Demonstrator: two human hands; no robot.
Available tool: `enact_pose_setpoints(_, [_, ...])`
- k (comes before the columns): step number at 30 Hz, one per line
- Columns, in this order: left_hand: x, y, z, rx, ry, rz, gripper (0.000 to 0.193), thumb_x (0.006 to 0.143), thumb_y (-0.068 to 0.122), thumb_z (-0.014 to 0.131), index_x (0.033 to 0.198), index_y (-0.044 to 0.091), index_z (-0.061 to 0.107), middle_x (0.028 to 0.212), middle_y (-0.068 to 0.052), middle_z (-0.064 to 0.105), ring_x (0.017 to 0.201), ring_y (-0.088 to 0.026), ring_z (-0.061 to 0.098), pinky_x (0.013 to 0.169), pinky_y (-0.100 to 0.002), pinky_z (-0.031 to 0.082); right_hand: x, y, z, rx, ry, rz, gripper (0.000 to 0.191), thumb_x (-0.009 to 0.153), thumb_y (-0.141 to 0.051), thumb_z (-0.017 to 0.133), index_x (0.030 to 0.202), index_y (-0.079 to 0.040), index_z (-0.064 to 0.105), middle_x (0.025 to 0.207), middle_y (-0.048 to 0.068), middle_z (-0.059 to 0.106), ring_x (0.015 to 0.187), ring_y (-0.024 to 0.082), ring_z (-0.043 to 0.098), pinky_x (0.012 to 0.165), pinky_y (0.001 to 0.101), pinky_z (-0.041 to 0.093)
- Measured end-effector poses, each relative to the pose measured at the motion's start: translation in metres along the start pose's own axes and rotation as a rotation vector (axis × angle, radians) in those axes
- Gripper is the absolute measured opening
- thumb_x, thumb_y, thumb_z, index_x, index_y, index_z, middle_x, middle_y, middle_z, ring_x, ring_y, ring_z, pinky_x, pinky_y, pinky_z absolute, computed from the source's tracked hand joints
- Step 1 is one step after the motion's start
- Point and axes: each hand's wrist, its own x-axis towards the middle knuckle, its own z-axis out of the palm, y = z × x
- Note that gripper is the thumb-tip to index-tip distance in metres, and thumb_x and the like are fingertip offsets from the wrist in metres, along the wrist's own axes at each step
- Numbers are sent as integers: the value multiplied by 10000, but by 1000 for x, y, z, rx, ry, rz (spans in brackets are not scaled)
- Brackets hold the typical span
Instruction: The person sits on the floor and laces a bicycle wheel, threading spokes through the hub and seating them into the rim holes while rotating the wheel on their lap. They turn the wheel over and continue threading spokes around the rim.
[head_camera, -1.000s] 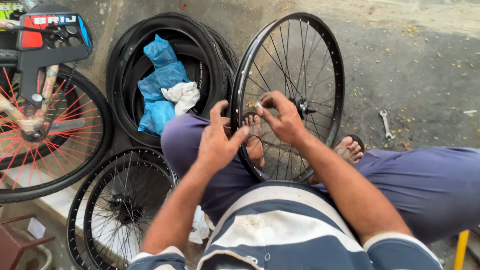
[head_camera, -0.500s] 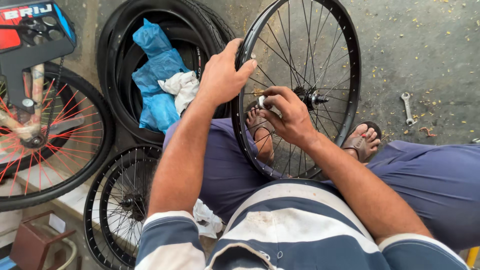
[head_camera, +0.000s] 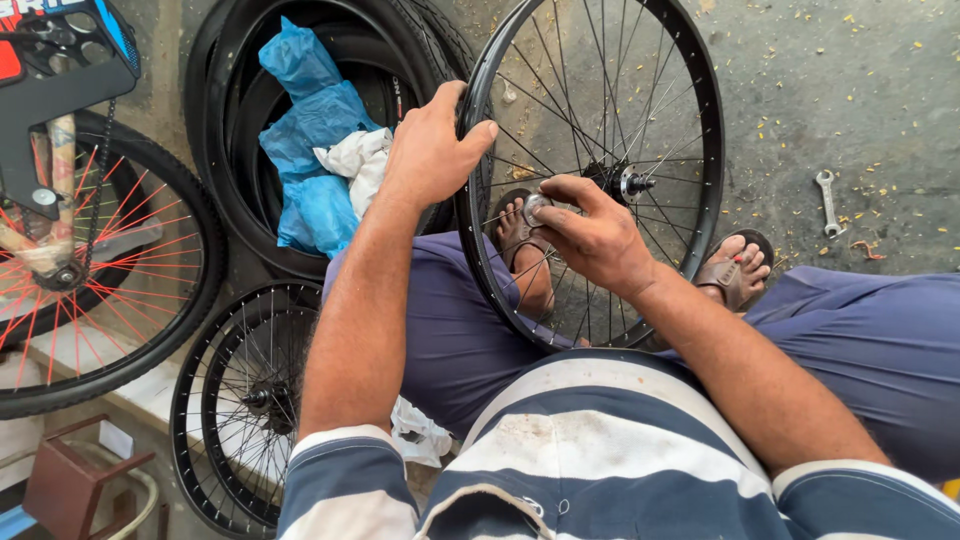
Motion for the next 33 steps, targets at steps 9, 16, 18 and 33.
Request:
enact_pose_setpoints(9, [1,0,1,16,-27,-57,573,873,403,699,1327,71,590,971,-179,754,993,-380,709,889,-469,519,-9,7,1,58,30,78,297,861,-102,853,1112,-59,699,1216,144,660,944,260,745,791,342,615])
enact_pose_setpoints(16, [0,6,-3,17,-27,-61,550,879,411,703,1305,76,607,954,-160,758,981,-371,712,869,-467,523,-10,5,5,105,17,94,301,849,-120,875,1082,-54,696,1223,143,644,987,267,740,821,342,623])
enact_pose_setpoints(18, [0,8,-5,3,-32,-75,562,872,410,699,1310,75,596,933,-159,755,958,-363,718,850,-463,525,-9,1,6,173,23,88,293,845,-105,856,1086,-63,695,1235,157,611,1046,280,726,886,351,628])
enact_pose_setpoints(33, [-3,10,-2,-31,-4,32,548,897,402,710,1291,41,589,906,-183,745,932,-393,713,817,-477,530,21,-4,10,76,-95,-89,296,834,-126,818,1094,-61,693,1236,129,677,1079,333,706,873,393,593])
